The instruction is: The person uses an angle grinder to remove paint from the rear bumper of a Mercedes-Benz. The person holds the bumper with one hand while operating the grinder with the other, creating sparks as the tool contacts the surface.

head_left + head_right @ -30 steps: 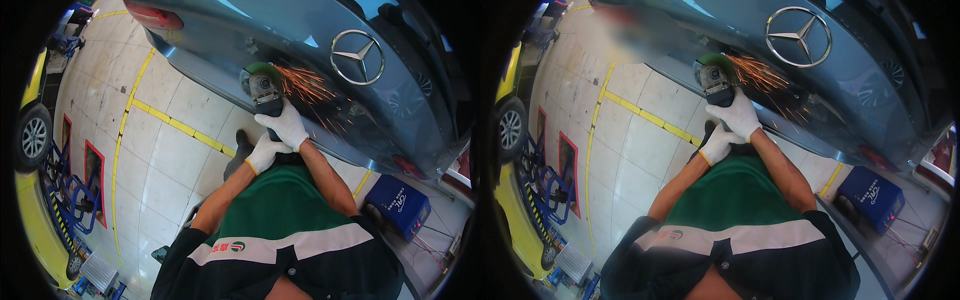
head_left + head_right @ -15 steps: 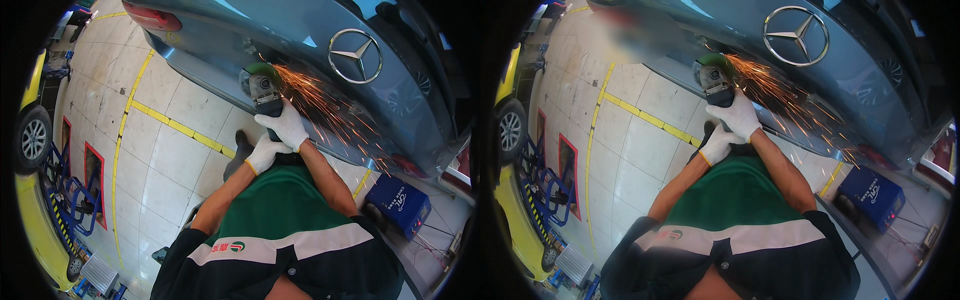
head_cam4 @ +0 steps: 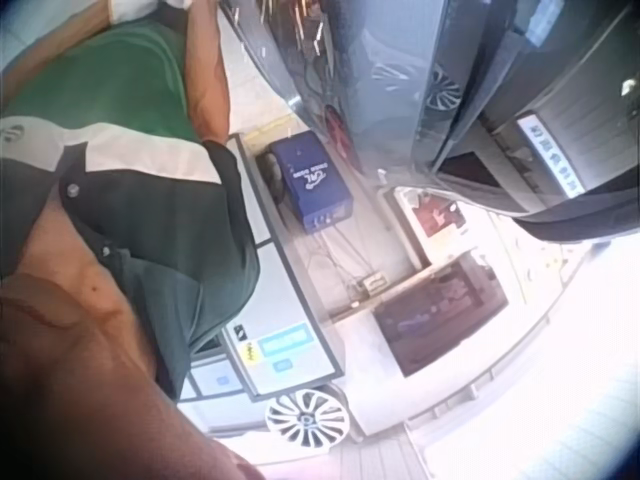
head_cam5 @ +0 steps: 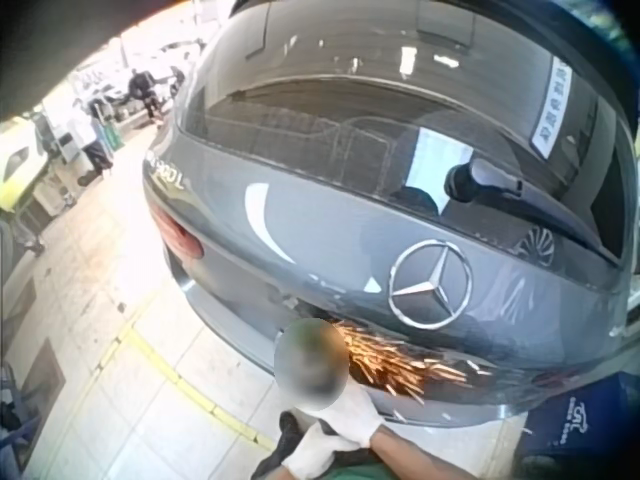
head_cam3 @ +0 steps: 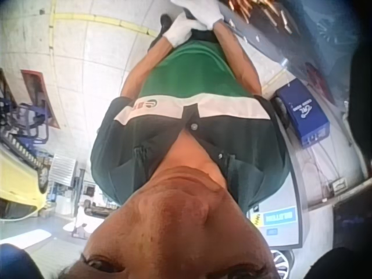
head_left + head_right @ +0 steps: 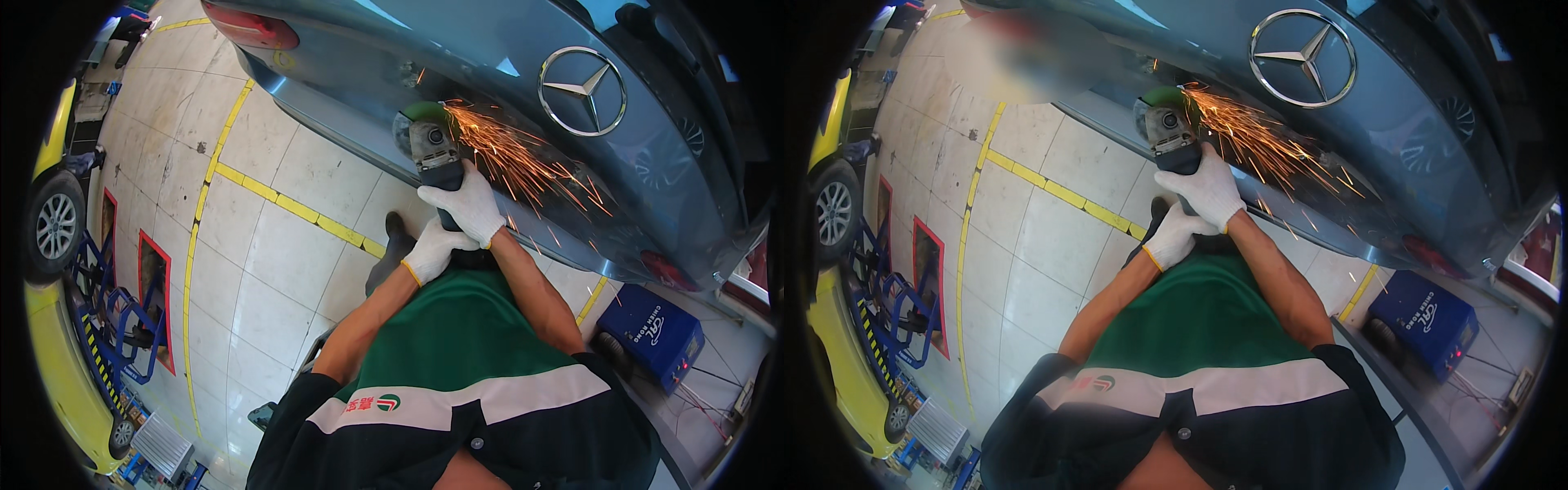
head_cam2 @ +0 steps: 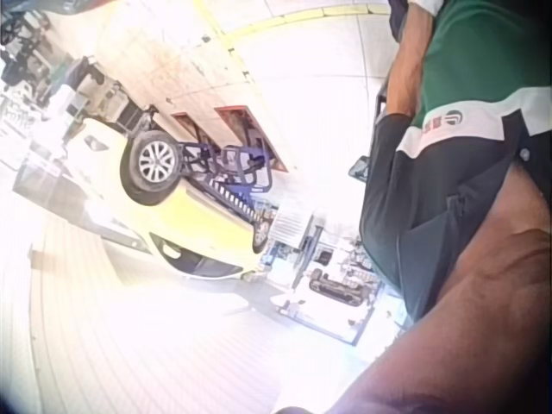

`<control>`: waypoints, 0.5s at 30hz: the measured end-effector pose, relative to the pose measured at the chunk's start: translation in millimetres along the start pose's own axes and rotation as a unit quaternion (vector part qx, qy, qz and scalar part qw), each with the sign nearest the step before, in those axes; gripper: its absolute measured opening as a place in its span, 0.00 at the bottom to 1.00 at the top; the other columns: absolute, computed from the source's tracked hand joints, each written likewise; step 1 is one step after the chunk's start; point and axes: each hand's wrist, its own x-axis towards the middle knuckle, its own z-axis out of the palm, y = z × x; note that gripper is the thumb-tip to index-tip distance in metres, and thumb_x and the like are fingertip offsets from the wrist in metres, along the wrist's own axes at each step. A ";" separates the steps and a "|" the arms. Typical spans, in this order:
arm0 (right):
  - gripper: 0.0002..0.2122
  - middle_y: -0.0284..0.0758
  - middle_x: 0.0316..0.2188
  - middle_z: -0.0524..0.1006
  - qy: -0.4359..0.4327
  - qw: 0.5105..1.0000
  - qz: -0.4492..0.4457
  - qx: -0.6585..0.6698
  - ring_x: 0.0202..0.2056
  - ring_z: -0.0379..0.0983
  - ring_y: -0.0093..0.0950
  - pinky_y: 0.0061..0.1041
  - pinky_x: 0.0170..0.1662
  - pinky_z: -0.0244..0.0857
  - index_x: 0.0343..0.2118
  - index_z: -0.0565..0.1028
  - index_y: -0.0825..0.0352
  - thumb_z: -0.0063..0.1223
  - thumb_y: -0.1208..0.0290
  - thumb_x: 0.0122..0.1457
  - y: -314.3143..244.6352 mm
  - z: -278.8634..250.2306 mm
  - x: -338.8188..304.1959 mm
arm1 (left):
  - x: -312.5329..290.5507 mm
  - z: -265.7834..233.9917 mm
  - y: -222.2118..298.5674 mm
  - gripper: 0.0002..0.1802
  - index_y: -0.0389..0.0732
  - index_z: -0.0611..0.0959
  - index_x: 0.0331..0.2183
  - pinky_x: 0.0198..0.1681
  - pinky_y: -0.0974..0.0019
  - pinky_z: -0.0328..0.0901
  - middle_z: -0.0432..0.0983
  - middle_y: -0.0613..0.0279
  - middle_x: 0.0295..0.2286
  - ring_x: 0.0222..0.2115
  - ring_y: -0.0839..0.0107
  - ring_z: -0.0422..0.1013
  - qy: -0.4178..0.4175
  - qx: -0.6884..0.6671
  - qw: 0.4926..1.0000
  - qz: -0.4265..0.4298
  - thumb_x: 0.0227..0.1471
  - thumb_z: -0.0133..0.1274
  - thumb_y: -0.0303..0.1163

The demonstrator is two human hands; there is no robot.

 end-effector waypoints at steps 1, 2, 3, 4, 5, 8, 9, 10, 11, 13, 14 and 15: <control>0.35 0.49 0.41 0.81 -0.001 1.000 -0.001 -0.008 0.44 0.79 0.41 0.34 0.50 0.71 0.48 0.72 0.75 0.72 0.52 0.43 -1.5 -0.4 0.6 | 0.0 0.0 0.1 0.35 0.30 0.74 0.53 0.55 0.62 0.67 0.77 0.58 0.46 0.50 0.64 0.74 -0.002 0.000 1.000 0.003 0.39 0.61 0.15; 0.35 0.49 0.41 0.81 -0.001 1.000 -0.001 -0.017 0.44 0.79 0.41 0.34 0.50 0.71 0.48 0.72 0.75 0.72 0.52 0.43 -2.7 -0.7 0.3 | -0.2 -0.1 0.4 0.35 0.30 0.74 0.53 0.55 0.62 0.67 0.77 0.58 0.46 0.50 0.64 0.74 -0.002 0.001 1.000 0.001 0.38 0.61 0.15; 0.35 0.49 0.41 0.81 -0.003 1.000 0.008 -0.023 0.44 0.79 0.41 0.34 0.50 0.71 0.48 0.72 0.75 0.72 0.52 0.43 -4.0 -1.2 -0.4 | -0.4 -0.3 1.4 0.35 0.30 0.74 0.53 0.55 0.62 0.67 0.77 0.58 0.46 0.50 0.64 0.74 -0.002 0.003 1.000 -0.002 0.38 0.61 0.15; 0.36 0.49 0.41 0.81 -0.005 0.999 0.017 -0.028 0.44 0.79 0.41 0.34 0.50 0.71 0.49 0.72 0.75 0.72 0.52 0.43 -5.5 -1.7 -1.2 | -0.7 -0.5 1.6 0.35 0.30 0.74 0.53 0.55 0.62 0.67 0.77 0.58 0.46 0.50 0.64 0.74 -0.001 0.005 1.000 -0.004 0.38 0.61 0.15; 0.36 0.49 0.41 0.81 -0.007 0.999 0.025 -0.033 0.44 0.79 0.41 0.33 0.50 0.71 0.49 0.72 0.75 0.72 0.52 0.43 -7.2 -2.3 -1.3 | -0.7 -0.1 1.9 0.35 0.30 0.74 0.53 0.56 0.62 0.66 0.77 0.58 0.46 0.50 0.64 0.74 -0.001 0.002 1.000 -0.003 0.38 0.61 0.15; 0.36 0.50 0.41 0.81 -0.008 1.000 0.011 -0.013 0.44 0.79 0.41 0.34 0.50 0.71 0.48 0.72 0.75 0.72 0.51 0.43 -5.6 -2.5 -1.7 | -0.4 0.3 1.3 0.35 0.30 0.75 0.52 0.56 0.62 0.66 0.77 0.58 0.46 0.50 0.64 0.73 -0.001 -0.001 1.000 -0.002 0.37 0.61 0.15; 0.36 0.50 0.40 0.81 -0.008 1.000 0.015 -0.021 0.44 0.79 0.41 0.34 0.49 0.71 0.48 0.72 0.76 0.72 0.51 0.43 -4.5 -2.3 -1.1 | -0.2 -0.5 1.0 0.35 0.30 0.75 0.52 0.56 0.62 0.66 0.77 0.58 0.46 0.50 0.64 0.73 -0.001 0.000 1.000 -0.004 0.37 0.61 0.15; 0.37 0.50 0.40 0.81 -0.008 0.999 0.018 -0.029 0.43 0.80 0.41 0.34 0.49 0.72 0.48 0.72 0.76 0.72 0.51 0.42 -3.6 -2.1 0.4 | 0.0 -0.9 0.5 0.35 0.30 0.75 0.52 0.56 0.62 0.66 0.77 0.58 0.46 0.50 0.63 0.73 -0.001 0.001 1.000 -0.007 0.37 0.61 0.15; 0.37 0.50 0.39 0.81 -0.009 0.999 0.020 -0.036 0.43 0.80 0.41 0.34 0.49 0.72 0.48 0.72 0.76 0.72 0.50 0.42 -3.3 -1.3 1.9 | -0.3 -0.6 1.0 0.35 0.30 0.75 0.52 0.56 0.62 0.66 0.77 0.58 0.46 0.50 0.63 0.73 0.000 0.001 1.000 -0.005 0.37 0.61 0.16; 0.37 0.51 0.39 0.81 -0.004 0.999 0.019 -0.026 0.43 0.80 0.42 0.34 0.48 0.72 0.48 0.72 0.77 0.72 0.50 0.42 -3.8 -0.8 -0.1 | -1.0 0.4 2.0 0.35 0.30 0.75 0.52 0.56 0.62 0.66 0.77 0.58 0.46 0.50 0.63 0.73 0.001 0.001 1.000 -0.001 0.37 0.61 0.16; 0.37 0.51 0.39 0.81 -0.002 1.000 0.019 -0.021 0.43 0.80 0.42 0.34 0.48 0.72 0.48 0.72 0.77 0.72 0.50 0.42 -4.1 -1.1 -1.1 | -0.8 0.2 1.8 0.35 0.30 0.75 0.52 0.56 0.62 0.66 0.77 0.58 0.46 0.50 0.63 0.73 0.001 0.001 1.000 -0.002 0.37 0.61 0.16; 0.37 0.52 0.39 0.81 -0.001 1.000 0.017 -0.020 0.42 0.80 0.42 0.34 0.48 0.72 0.48 0.72 0.77 0.72 0.50 0.42 -3.4 -0.8 -0.6 | -0.5 -0.2 1.4 0.35 0.30 0.75 0.52 0.56 0.62 0.66 0.77 0.58 0.46 0.50 0.63 0.73 0.000 0.001 1.000 -0.004 0.37 0.61 0.16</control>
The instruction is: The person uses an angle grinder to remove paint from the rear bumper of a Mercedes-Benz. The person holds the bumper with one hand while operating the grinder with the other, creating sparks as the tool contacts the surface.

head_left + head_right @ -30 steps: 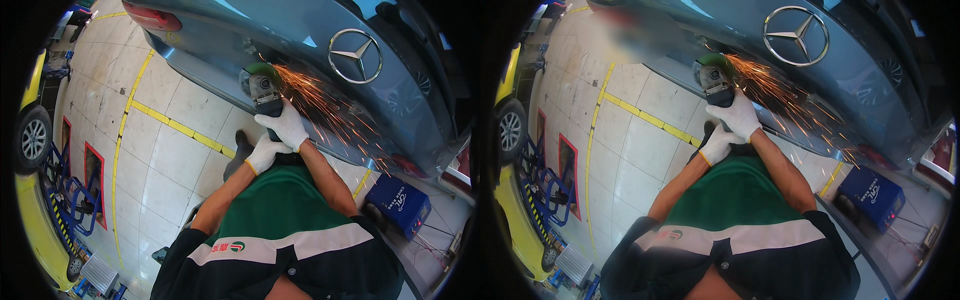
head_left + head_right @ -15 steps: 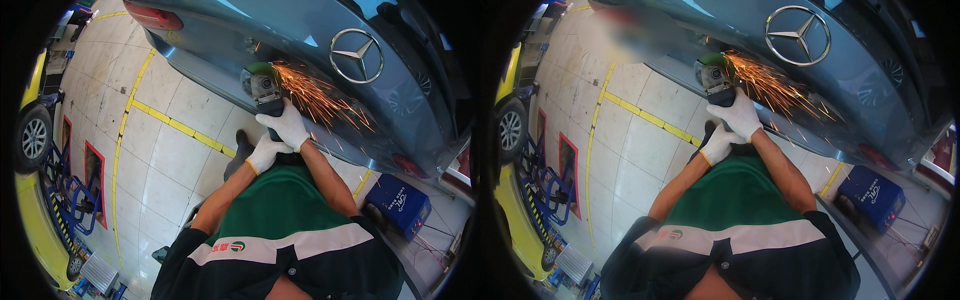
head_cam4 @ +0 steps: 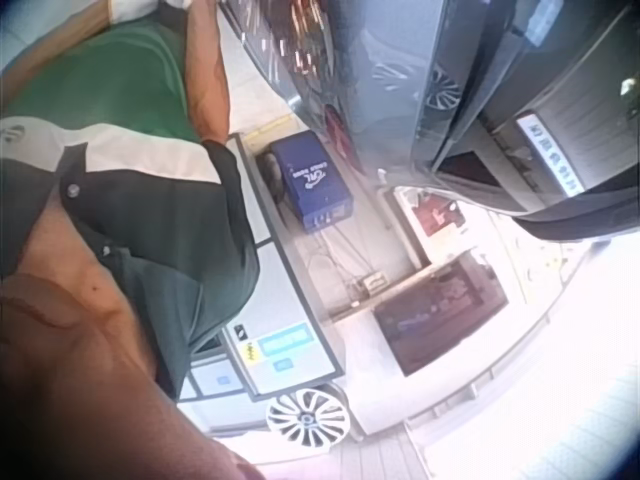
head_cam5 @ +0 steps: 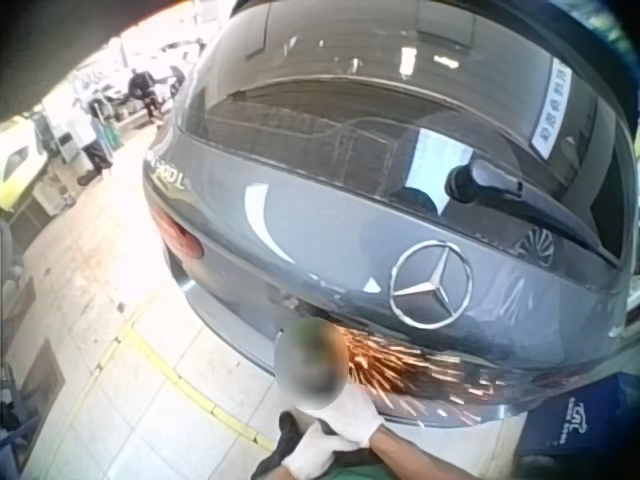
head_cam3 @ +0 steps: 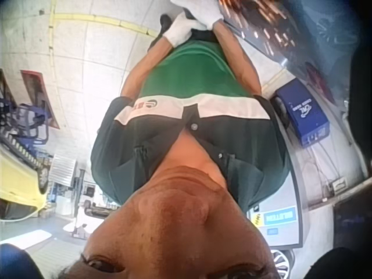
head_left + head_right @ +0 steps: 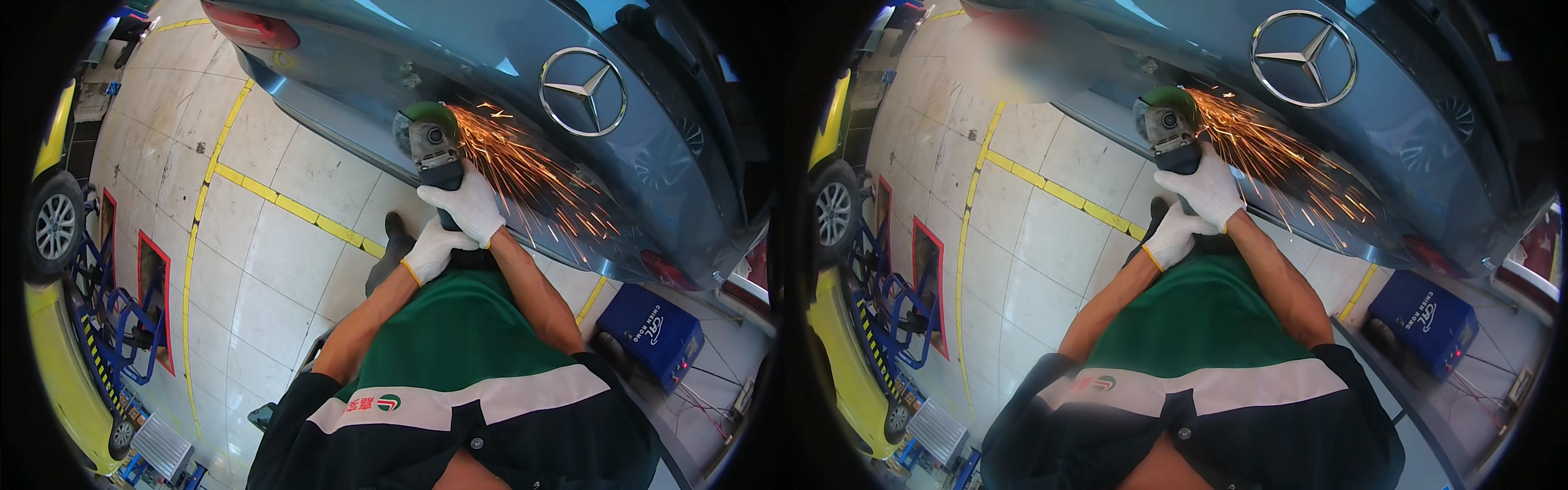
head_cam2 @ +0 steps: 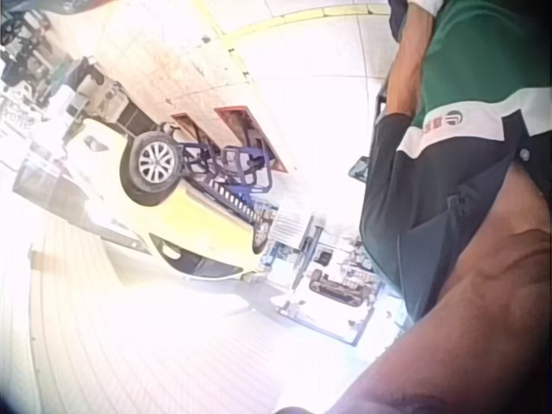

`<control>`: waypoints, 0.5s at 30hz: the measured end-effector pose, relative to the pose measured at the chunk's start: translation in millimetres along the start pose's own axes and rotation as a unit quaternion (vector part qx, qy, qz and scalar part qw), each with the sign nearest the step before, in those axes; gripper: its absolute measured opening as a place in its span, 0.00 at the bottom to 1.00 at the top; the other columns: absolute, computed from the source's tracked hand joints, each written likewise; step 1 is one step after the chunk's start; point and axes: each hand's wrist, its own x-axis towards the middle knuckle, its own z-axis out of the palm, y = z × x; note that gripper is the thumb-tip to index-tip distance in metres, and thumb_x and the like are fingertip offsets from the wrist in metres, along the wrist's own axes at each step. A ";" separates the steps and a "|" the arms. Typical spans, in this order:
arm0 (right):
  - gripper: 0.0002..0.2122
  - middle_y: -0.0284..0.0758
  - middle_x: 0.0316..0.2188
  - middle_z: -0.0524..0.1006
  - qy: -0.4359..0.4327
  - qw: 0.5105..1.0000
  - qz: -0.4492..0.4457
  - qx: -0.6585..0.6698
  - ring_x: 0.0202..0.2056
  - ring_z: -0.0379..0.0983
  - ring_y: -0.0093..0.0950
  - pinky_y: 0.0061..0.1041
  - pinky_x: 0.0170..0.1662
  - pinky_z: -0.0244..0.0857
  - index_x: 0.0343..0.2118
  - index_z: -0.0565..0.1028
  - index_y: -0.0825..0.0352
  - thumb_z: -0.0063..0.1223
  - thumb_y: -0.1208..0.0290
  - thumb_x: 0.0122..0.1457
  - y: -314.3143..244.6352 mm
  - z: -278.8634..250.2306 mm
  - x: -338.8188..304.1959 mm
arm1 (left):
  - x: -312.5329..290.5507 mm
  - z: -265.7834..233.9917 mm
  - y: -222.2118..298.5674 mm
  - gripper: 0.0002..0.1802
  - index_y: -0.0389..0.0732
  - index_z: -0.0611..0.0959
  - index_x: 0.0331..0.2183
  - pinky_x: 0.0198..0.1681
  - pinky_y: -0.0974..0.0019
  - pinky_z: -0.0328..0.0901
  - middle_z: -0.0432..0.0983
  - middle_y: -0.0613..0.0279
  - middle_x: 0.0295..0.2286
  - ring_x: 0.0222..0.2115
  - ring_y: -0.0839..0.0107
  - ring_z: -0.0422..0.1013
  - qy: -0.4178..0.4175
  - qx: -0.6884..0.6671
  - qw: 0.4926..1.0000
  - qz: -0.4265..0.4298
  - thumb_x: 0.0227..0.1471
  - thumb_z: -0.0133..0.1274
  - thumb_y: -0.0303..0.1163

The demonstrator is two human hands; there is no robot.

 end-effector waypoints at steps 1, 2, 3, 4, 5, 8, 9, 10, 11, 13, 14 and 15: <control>0.37 0.52 0.39 0.81 0.000 1.000 -0.002 0.001 0.42 0.80 0.42 0.34 0.48 0.72 0.47 0.72 0.77 0.72 0.50 0.42 1.4 0.8 1.0 | 0.2 -0.2 -0.2 0.35 0.31 0.75 0.52 0.56 0.62 0.66 0.77 0.58 0.46 0.50 0.63 0.73 0.000 0.000 1.000 -0.002 0.37 0.61 0.16; 0.37 0.52 0.39 0.81 0.001 1.000 -0.004 0.002 0.42 0.80 0.42 0.34 0.48 0.72 0.47 0.72 0.77 0.72 0.50 0.42 2.3 1.2 1.5 | -0.2 0.3 0.3 0.35 0.31 0.75 0.52 0.56 0.62 0.66 0.77 0.58 0.46 0.50 0.63 0.73 -0.001 -0.001 1.000 0.000 0.37 0.61 0.16; 0.37 0.52 0.39 0.81 0.001 1.000 -0.002 -0.002 0.42 0.80 0.43 0.34 0.48 0.72 0.47 0.72 0.77 0.72 0.50 0.42 1.9 0.9 1.7 | -0.8 1.1 1.1 0.35 0.31 0.75 0.52 0.56 0.62 0.65 0.77 0.58 0.46 0.50 0.63 0.73 -0.002 -0.002 1.000 0.002 0.37 0.62 0.16; 0.37 0.52 0.39 0.81 0.000 1.000 -0.001 -0.005 0.42 0.80 0.43 0.34 0.48 0.72 0.47 0.72 0.77 0.72 0.50 0.42 1.2 0.4 1.7 | -1.1 1.6 1.6 0.35 0.31 0.76 0.52 0.57 0.62 0.65 0.77 0.58 0.46 0.51 0.63 0.73 -0.003 -0.004 1.000 0.004 0.37 0.62 0.17; 0.37 0.52 0.39 0.81 -0.001 1.000 0.001 -0.009 0.42 0.80 0.43 0.34 0.48 0.72 0.47 0.72 0.77 0.72 0.50 0.42 0.7 0.2 1.8 | -0.6 1.0 0.9 0.35 0.31 0.76 0.52 0.57 0.62 0.65 0.77 0.58 0.46 0.51 0.63 0.73 -0.003 -0.003 1.000 0.003 0.37 0.62 0.17; 0.37 0.51 0.39 0.81 0.007 1.000 -0.010 -0.006 0.43 0.80 0.43 0.34 0.48 0.72 0.47 0.72 0.77 0.72 0.50 0.42 2.2 1.4 2.0 | 0.6 -0.9 -1.0 0.35 0.31 0.76 0.52 0.57 0.62 0.65 0.77 0.58 0.46 0.51 0.64 0.73 -0.003 -0.001 1.000 0.003 0.37 0.62 0.17; 0.37 0.51 0.39 0.81 0.004 1.000 -0.008 -0.005 0.42 0.80 0.43 0.34 0.48 0.72 0.47 0.72 0.77 0.72 0.50 0.42 1.4 1.1 1.8 | 0.3 -0.9 -0.9 0.35 0.31 0.76 0.52 0.56 0.62 0.66 0.77 0.58 0.46 0.50 0.64 0.73 -0.003 -0.002 1.000 0.004 0.37 0.62 0.17; 0.37 0.51 0.39 0.81 0.001 1.000 -0.006 -0.003 0.42 0.80 0.43 0.34 0.48 0.72 0.47 0.72 0.77 0.72 0.50 0.42 0.0 0.3 1.5 | 0.1 -1.0 -0.8 0.35 0.30 0.76 0.52 0.56 0.62 0.66 0.77 0.58 0.46 0.50 0.64 0.73 -0.002 -0.002 1.000 0.004 0.37 0.62 0.17; 0.37 0.51 0.39 0.81 -0.001 1.000 -0.004 -0.002 0.42 0.80 0.43 0.34 0.48 0.72 0.47 0.72 0.77 0.72 0.50 0.42 -0.7 -0.3 1.2 | 0.0 -0.5 -0.4 0.35 0.30 0.76 0.52 0.56 0.62 0.66 0.77 0.58 0.46 0.50 0.64 0.73 -0.001 -0.002 1.000 0.003 0.37 0.62 0.16; 0.36 0.51 0.38 0.81 0.002 1.000 -0.003 -0.001 0.42 0.80 0.43 0.34 0.48 0.72 0.47 0.72 0.77 0.72 0.51 0.42 2.3 1.0 2.2 | -0.2 0.3 0.4 0.35 0.30 0.75 0.52 0.56 0.62 0.66 0.77 0.58 0.46 0.50 0.64 0.73 -0.001 -0.002 1.000 0.002 0.37 0.61 0.16; 0.36 0.51 0.38 0.81 0.003 1.000 -0.004 -0.001 0.42 0.80 0.42 0.34 0.48 0.72 0.47 0.72 0.77 0.72 0.51 0.42 2.4 1.7 2.5 | -0.2 -0.1 0.2 0.35 0.30 0.75 0.52 0.56 0.62 0.66 0.77 0.58 0.46 0.50 0.64 0.73 0.000 -0.002 1.000 0.003 0.37 0.61 0.15; 0.36 0.51 0.38 0.81 0.000 1.000 -0.001 -0.003 0.42 0.80 0.42 0.34 0.48 0.72 0.47 0.73 0.77 0.72 0.51 0.42 1.4 1.2 2.2 | 0.0 -0.7 -0.3 0.35 0.30 0.75 0.52 0.56 0.62 0.66 0.77 0.58 0.46 0.50 0.64 0.73 0.002 -0.002 1.000 0.003 0.37 0.61 0.15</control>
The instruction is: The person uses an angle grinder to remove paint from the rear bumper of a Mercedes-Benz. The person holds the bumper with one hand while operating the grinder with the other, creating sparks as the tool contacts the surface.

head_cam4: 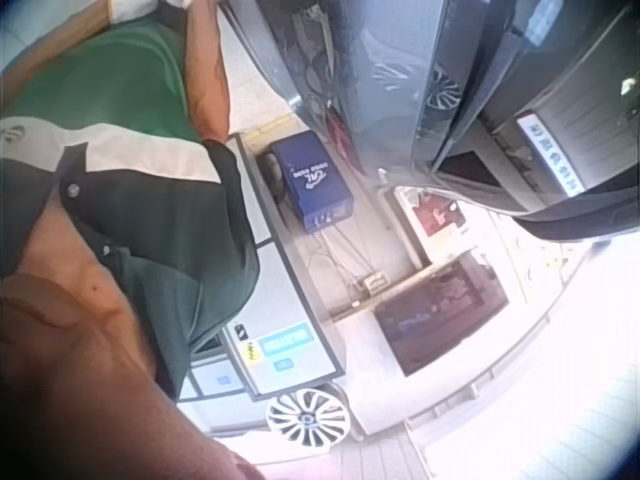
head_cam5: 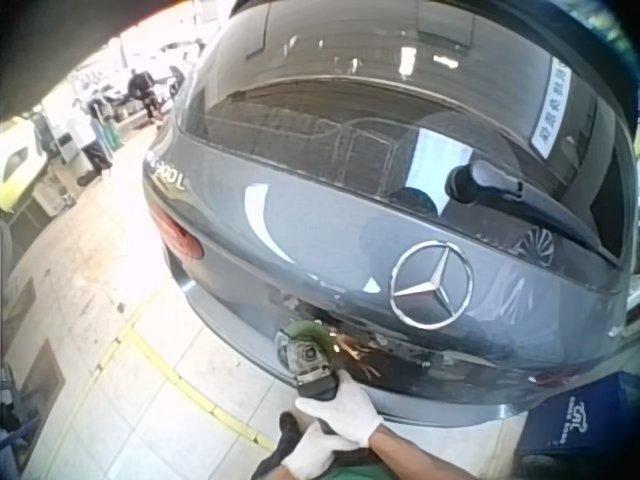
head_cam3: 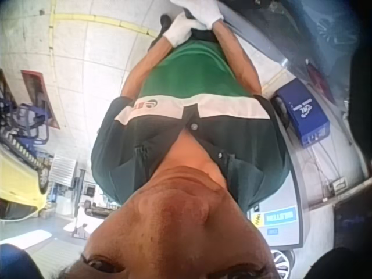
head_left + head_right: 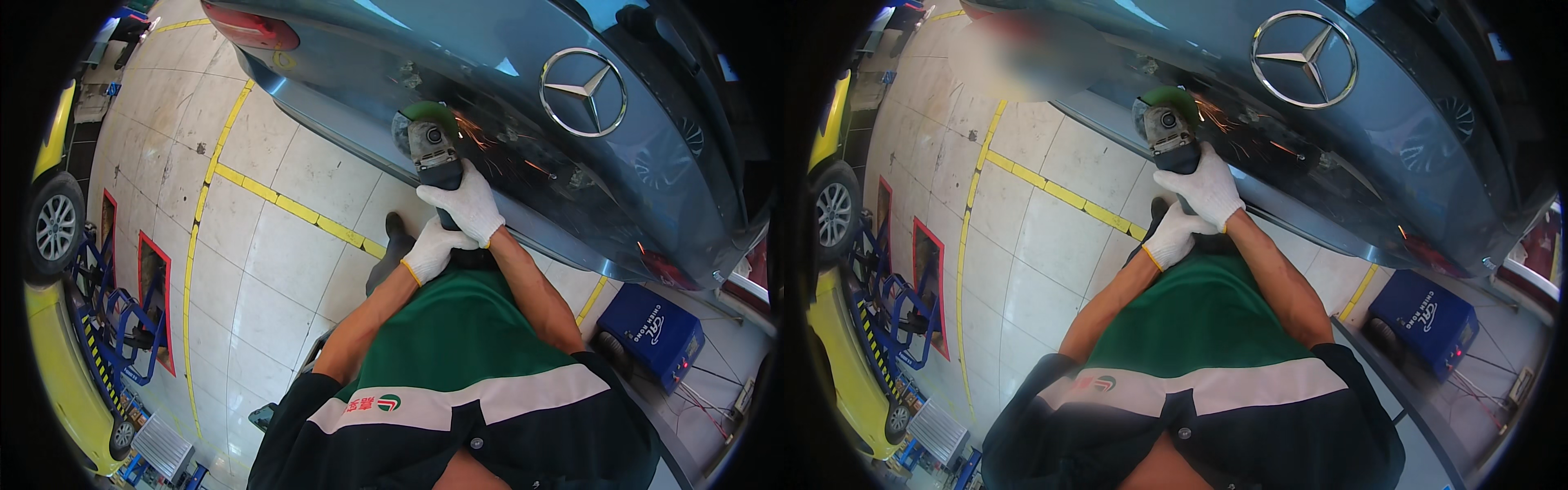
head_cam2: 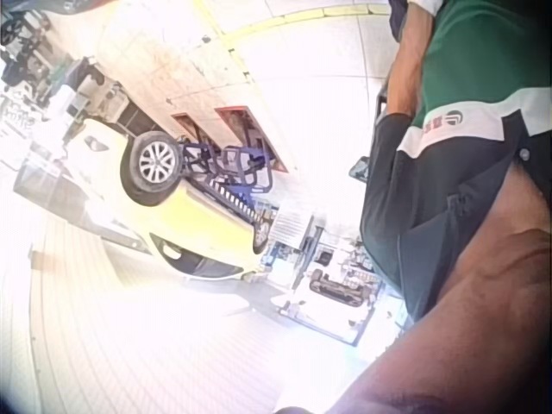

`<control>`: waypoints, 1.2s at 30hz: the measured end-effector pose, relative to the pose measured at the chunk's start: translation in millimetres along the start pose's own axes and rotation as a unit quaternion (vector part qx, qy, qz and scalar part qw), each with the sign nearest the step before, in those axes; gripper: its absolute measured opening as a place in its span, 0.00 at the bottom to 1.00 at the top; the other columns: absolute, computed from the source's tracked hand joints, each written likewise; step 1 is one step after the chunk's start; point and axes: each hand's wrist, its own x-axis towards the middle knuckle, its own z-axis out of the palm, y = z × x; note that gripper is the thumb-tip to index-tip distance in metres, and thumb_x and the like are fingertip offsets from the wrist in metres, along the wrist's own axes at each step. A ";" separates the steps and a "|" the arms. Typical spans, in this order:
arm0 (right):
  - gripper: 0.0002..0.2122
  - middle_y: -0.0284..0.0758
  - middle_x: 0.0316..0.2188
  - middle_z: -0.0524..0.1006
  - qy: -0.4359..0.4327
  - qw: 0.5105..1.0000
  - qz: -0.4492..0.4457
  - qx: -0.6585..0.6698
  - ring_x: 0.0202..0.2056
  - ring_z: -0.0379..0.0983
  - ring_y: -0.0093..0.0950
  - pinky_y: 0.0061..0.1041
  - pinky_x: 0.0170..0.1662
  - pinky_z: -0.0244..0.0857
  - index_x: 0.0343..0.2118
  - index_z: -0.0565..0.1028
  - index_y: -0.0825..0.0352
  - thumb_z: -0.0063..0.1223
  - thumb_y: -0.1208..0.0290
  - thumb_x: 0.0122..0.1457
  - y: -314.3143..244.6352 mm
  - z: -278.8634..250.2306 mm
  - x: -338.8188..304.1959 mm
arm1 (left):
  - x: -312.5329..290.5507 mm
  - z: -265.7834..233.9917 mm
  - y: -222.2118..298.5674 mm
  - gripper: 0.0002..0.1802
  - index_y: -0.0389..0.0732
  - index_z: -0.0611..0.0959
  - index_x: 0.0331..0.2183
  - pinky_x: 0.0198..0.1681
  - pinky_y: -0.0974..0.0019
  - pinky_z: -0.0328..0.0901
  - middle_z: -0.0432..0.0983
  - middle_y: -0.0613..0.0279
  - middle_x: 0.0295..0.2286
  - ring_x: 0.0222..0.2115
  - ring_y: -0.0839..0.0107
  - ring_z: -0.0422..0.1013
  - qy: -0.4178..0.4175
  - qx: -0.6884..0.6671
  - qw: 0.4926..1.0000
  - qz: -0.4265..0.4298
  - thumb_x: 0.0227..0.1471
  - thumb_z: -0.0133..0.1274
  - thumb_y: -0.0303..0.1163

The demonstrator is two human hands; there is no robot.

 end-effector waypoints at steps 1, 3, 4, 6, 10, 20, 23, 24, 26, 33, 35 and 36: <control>0.36 0.51 0.38 0.81 -0.002 1.000 0.002 -0.001 0.42 0.80 0.42 0.34 0.48 0.72 0.47 0.73 0.77 0.72 0.51 0.42 -2.3 -1.0 -0.7 | 0.1 -0.4 -0.3 0.34 0.30 0.75 0.52 0.56 0.62 0.66 0.77 0.58 0.46 0.50 0.64 0.73 0.001 0.000 1.000 0.000 0.37 0.61 0.15; 0.36 0.51 0.39 0.81 -0.003 1.000 0.004 -0.001 0.42 0.80 0.42 0.34 0.48 0.72 0.47 0.72 0.76 0.72 0.51 0.42 -3.4 -1.6 -1.3 | 0.2 0.2 -0.3 0.34 0.29 0.75 0.52 0.56 0.62 0.66 0.77 0.58 0.46 0.50 0.64 0.73 0.000 0.002 1.000 0.004 0.38 0.61 0.15; 0.36 0.51 0.39 0.81 -0.002 1.000 0.004 0.000 0.42 0.80 0.42 0.34 0.48 0.72 0.47 0.72 0.77 0.72 0.51 0.42 -2.9 -1.3 -1.2 | 0.2 0.3 -0.2 0.34 0.29 0.75 0.52 0.56 0.62 0.66 0.77 0.58 0.46 0.50 0.64 0.73 -0.001 0.003 1.000 0.005 0.38 0.61 0.15; 0.36 0.51 0.39 0.80 0.000 1.000 0.001 -0.002 0.42 0.80 0.43 0.34 0.48 0.73 0.47 0.72 0.77 0.72 0.51 0.42 -2.8 -1.0 -1.2 | 0.5 -0.7 -1.0 0.34 0.29 0.75 0.52 0.56 0.62 0.66 0.77 0.58 0.46 0.50 0.64 0.74 -0.002 0.001 1.000 0.003 0.39 0.61 0.15; 0.37 0.52 0.39 0.80 0.002 1.000 0.002 -0.004 0.42 0.80 0.43 0.34 0.48 0.73 0.48 0.72 0.77 0.72 0.51 0.42 -1.9 -1.0 -1.2 | 0.8 -0.1 -1.1 0.33 0.29 0.75 0.52 0.56 0.62 0.67 0.77 0.58 0.46 0.49 0.64 0.74 -0.001 0.002 1.000 0.006 0.39 0.61 0.15; 0.35 0.51 0.40 0.81 -0.002 1.000 -0.001 0.024 0.44 0.80 0.42 0.33 0.50 0.72 0.48 0.72 0.76 0.72 0.53 0.43 -9.9 -3.0 -3.6 | 2.4 -0.9 -1.8 0.33 0.30 0.75 0.52 0.56 0.62 0.66 0.77 0.58 0.46 0.50 0.64 0.73 -0.015 -0.013 1.000 0.005 0.39 0.61 0.15; 0.35 0.50 0.40 0.80 -0.004 1.000 0.013 -0.006 0.44 0.80 0.41 0.33 0.50 0.72 0.48 0.72 0.77 0.72 0.53 0.43 -7.9 -3.2 -3.9 | 2.7 0.2 -2.2 0.33 0.30 0.75 0.52 0.56 0.62 0.66 0.77 0.58 0.45 0.50 0.64 0.73 -0.011 -0.019 1.000 0.006 0.38 0.60 0.15; 0.35 0.50 0.40 0.81 -0.004 1.000 0.011 -0.004 0.43 0.80 0.41 0.33 0.49 0.72 0.48 0.72 0.76 0.72 0.53 0.43 -6.3 -2.5 -2.9 | 1.9 0.0 -1.7 0.33 0.30 0.75 0.52 0.56 0.62 0.66 0.77 0.58 0.45 0.50 0.64 0.73 -0.011 -0.018 1.000 0.007 0.38 0.60 0.15; 0.35 0.50 0.40 0.81 -0.005 1.000 0.008 -0.002 0.43 0.80 0.41 0.33 0.49 0.72 0.48 0.72 0.76 0.72 0.53 0.43 -4.9 -1.2 -1.7 | 0.6 0.4 -0.5 0.34 0.30 0.75 0.51 0.56 0.62 0.66 0.77 0.57 0.45 0.50 0.64 0.73 -0.010 -0.014 1.000 0.006 0.38 0.61 0.16; 0.34 0.50 0.38 0.81 0.008 1.000 0.007 0.006 0.42 0.80 0.41 0.34 0.48 0.73 0.47 0.72 0.77 0.72 0.54 0.43 -6.9 -1.2 -4.3 | -1.1 0.0 1.8 0.34 0.30 0.75 0.51 0.56 0.63 0.66 0.78 0.58 0.45 0.50 0.64 0.73 -0.012 -0.008 1.000 -0.004 0.37 0.61 0.16; 0.34 0.50 0.38 0.81 0.004 1.000 0.011 0.009 0.42 0.80 0.42 0.34 0.48 0.73 0.47 0.72 0.77 0.72 0.54 0.43 -5.9 -0.1 -4.4 | -1.1 1.9 2.7 0.31 0.30 0.77 0.49 0.55 0.63 0.67 0.78 0.58 0.43 0.48 0.65 0.74 -0.006 -0.014 1.000 -0.002 0.37 0.61 0.16; 0.35 0.50 0.38 0.81 0.005 1.000 0.012 -0.002 0.42 0.80 0.42 0.34 0.48 0.73 0.47 0.72 0.77 0.72 0.54 0.43 -7.2 -0.6 -4.6 | -2.0 5.4 5.1 0.29 0.30 0.78 0.47 0.54 0.64 0.67 0.79 0.59 0.42 0.46 0.65 0.75 -0.001 -0.017 1.000 0.002 0.37 0.62 0.16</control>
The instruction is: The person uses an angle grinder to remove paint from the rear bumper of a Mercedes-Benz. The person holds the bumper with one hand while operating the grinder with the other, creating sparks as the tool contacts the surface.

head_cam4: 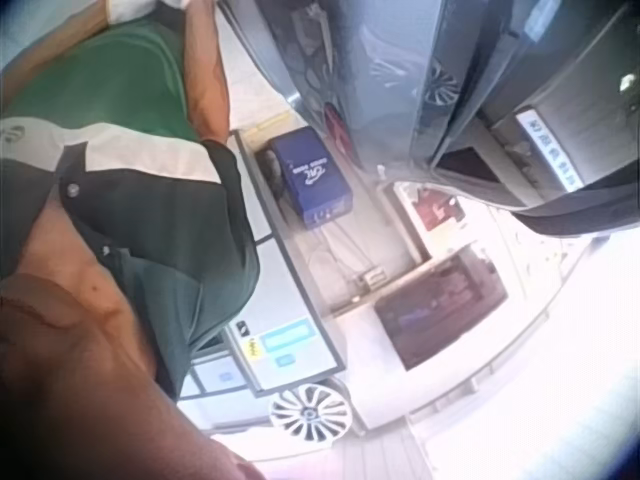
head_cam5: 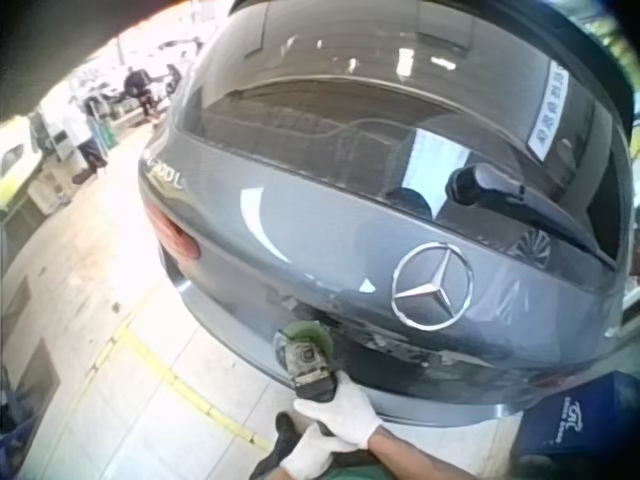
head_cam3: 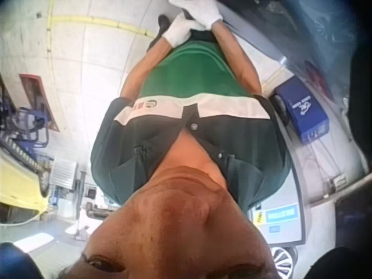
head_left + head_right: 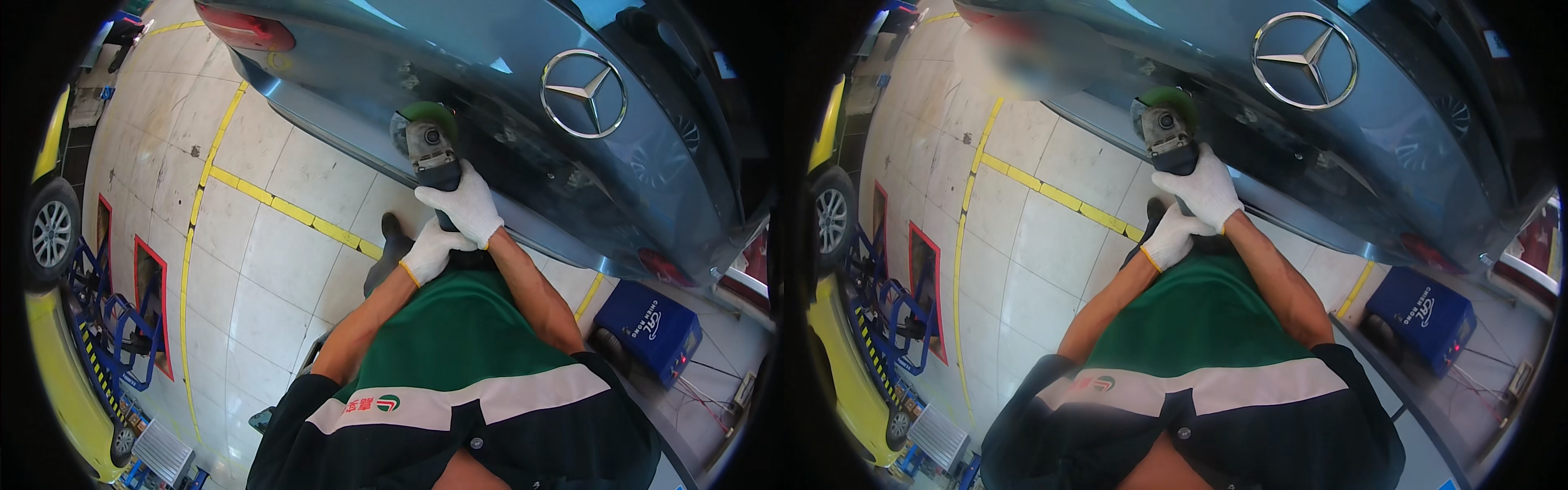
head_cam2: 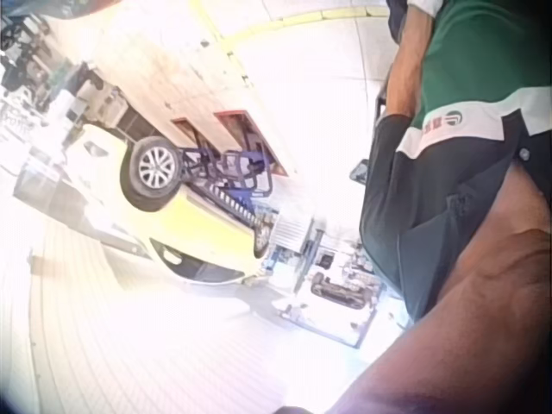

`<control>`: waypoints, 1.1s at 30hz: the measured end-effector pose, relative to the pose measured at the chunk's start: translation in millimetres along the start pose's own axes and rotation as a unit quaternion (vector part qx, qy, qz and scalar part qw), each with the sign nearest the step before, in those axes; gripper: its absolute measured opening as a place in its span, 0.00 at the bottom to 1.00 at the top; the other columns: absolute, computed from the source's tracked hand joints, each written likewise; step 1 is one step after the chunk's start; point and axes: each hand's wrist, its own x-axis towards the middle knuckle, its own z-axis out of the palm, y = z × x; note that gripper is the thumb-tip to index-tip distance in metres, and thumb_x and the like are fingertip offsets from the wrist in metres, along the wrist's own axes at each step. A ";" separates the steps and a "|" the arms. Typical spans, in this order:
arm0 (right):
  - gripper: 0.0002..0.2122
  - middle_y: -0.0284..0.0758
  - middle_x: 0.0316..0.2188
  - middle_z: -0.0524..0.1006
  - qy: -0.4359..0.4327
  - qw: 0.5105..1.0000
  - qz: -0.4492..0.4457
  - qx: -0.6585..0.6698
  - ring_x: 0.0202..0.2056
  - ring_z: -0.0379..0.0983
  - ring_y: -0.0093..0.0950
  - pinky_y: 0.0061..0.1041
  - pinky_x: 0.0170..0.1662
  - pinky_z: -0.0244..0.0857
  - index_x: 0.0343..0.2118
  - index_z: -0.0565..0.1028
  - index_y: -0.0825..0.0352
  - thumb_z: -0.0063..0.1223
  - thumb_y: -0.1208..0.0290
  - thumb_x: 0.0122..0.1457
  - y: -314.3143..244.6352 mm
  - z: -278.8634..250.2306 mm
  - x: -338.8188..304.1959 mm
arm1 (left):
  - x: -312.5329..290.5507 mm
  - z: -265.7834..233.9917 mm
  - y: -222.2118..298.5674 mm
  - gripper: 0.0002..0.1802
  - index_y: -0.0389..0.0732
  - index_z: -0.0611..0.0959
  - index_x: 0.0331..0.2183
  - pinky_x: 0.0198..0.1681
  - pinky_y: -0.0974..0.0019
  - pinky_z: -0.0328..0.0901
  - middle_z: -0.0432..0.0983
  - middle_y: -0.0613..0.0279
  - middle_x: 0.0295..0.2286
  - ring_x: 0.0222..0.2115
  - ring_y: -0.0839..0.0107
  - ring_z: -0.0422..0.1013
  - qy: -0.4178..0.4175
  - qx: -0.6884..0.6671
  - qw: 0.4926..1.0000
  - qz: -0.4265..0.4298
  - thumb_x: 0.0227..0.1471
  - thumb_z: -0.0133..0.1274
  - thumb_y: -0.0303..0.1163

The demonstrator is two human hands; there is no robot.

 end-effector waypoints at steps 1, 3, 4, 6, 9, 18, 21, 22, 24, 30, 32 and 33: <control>0.35 0.50 0.38 0.81 0.001 1.000 0.001 -0.011 0.42 0.80 0.42 0.34 0.48 0.73 0.47 0.72 0.77 0.72 0.54 0.43 -2.6 -1.3 -0.1 | -0.4 2.3 1.1 0.27 0.31 0.80 0.45 0.53 0.64 0.68 0.80 0.59 0.40 0.44 0.66 0.76 0.004 -0.003 1.000 0.004 0.37 0.62 0.17; 0.35 0.51 0.38 0.81 0.000 1.000 -0.001 -0.020 0.42 0.80 0.42 0.34 0.48 0.73 0.47 0.72 0.77 0.72 0.54 0.43 -3.9 -1.8 1.3 | 1.3 -1.7 -3.5 0.27 0.31 0.80 0.45 0.52 0.64 0.68 0.80 0.59 0.40 0.44 0.66 0.76 0.008 -0.009 1.000 0.010 0.37 0.62 0.17; 0.35 0.51 0.38 0.81 -0.002 1.000 -0.001 -0.018 0.42 0.80 0.42 0.34 0.48 0.73 0.47 0.72 0.77 0.72 0.53 0.43 -1.8 -0.6 2.1 | 2.0 -3.5 -5.5 0.27 0.31 0.80 0.45 0.52 0.64 0.68 0.80 0.59 0.40 0.44 0.66 0.76 0.010 -0.012 1.000 0.013 0.37 0.62 0.16; 0.35 0.51 0.38 0.81 -0.002 1.000 0.000 -0.010 0.42 0.80 0.43 0.34 0.48 0.73 0.47 0.72 0.77 0.72 0.53 0.43 -1.7 -1.4 1.9 | 2.0 -1.3 -4.6 0.27 0.31 0.80 0.45 0.52 0.64 0.68 0.80 0.59 0.40 0.43 0.66 0.76 0.007 -0.014 1.000 0.013 0.37 0.62 0.17; 0.35 0.51 0.39 0.81 -0.006 1.000 0.003 0.003 0.42 0.80 0.43 0.34 0.48 0.73 0.47 0.72 0.77 0.72 0.53 0.43 -2.5 -1.6 0.9 | 1.8 -1.9 -4.2 0.27 0.30 0.80 0.45 0.52 0.64 0.68 0.80 0.59 0.40 0.43 0.66 0.76 0.004 -0.008 1.000 0.014 0.37 0.62 0.17; 0.35 0.52 0.39 0.80 0.004 1.000 -0.005 -0.018 0.42 0.80 0.43 0.34 0.48 0.73 0.46 0.72 0.77 0.72 0.53 0.43 -1.4 -0.5 0.8 | 2.1 -5.3 -3.5 0.32 0.30 0.76 0.50 0.54 0.63 0.68 0.78 0.59 0.43 0.47 0.65 0.74 -0.010 -0.001 1.000 -0.003 0.37 0.61 0.16; 0.35 0.52 0.39 0.80 0.004 1.000 -0.007 -0.025 0.42 0.80 0.43 0.34 0.48 0.73 0.46 0.72 0.77 0.72 0.53 0.43 1.2 -0.3 2.6 | 2.6 -6.2 -4.1 0.35 0.31 0.74 0.53 0.55 0.63 0.67 0.77 0.59 0.46 0.50 0.64 0.73 -0.012 -0.003 1.000 -0.010 0.38 0.60 0.15; 0.35 0.52 0.39 0.80 0.001 1.000 -0.004 -0.019 0.42 0.80 0.43 0.34 0.48 0.73 0.46 0.72 0.77 0.72 0.53 0.43 -1.3 -1.6 2.3 | 2.5 -5.7 -3.7 0.35 0.31 0.74 0.53 0.55 0.63 0.67 0.77 0.59 0.46 0.50 0.64 0.73 -0.010 -0.005 1.000 -0.010 0.38 0.60 0.15; 0.34 0.51 0.39 0.81 -0.003 1.000 -0.001 -0.009 0.42 0.80 0.43 0.34 0.48 0.73 0.46 0.72 0.77 0.72 0.53 0.43 -4.0 -1.8 0.4 | 2.7 -5.4 -3.4 0.36 0.31 0.74 0.53 0.55 0.63 0.67 0.77 0.59 0.46 0.50 0.64 0.73 -0.014 0.000 1.000 -0.008 0.38 0.60 0.15; 0.34 0.50 0.39 0.81 -0.004 1.000 -0.007 -0.001 0.42 0.80 0.42 0.33 0.48 0.73 0.46 0.72 0.77 0.72 0.54 0.44 -3.6 -0.7 0.0 | 1.5 -5.1 -3.8 0.36 0.31 0.74 0.53 0.55 0.63 0.67 0.77 0.59 0.46 0.50 0.65 0.73 -0.011 0.004 1.000 -0.006 0.38 0.62 0.16; 0.34 0.50 0.38 0.81 -0.004 1.000 0.004 0.009 0.42 0.80 0.41 0.33 0.48 0.73 0.46 0.72 0.77 0.72 0.54 0.44 -8.5 -3.4 -2.2 | 0.7 -4.7 -2.3 0.35 0.31 0.75 0.53 0.55 0.63 0.67 0.77 0.59 0.46 0.50 0.65 0.73 -0.013 0.008 1.000 -0.010 0.38 0.62 0.16; 0.34 0.50 0.38 0.81 -0.002 1.000 0.000 0.003 0.42 0.80 0.41 0.33 0.48 0.73 0.46 0.72 0.77 0.72 0.54 0.44 -5.0 -1.9 -1.5 | 1.8 -5.2 -1.9 0.35 0.31 0.75 0.52 0.55 0.63 0.66 0.77 0.59 0.46 0.50 0.65 0.73 -0.016 0.009 1.000 -0.013 0.38 0.62 0.16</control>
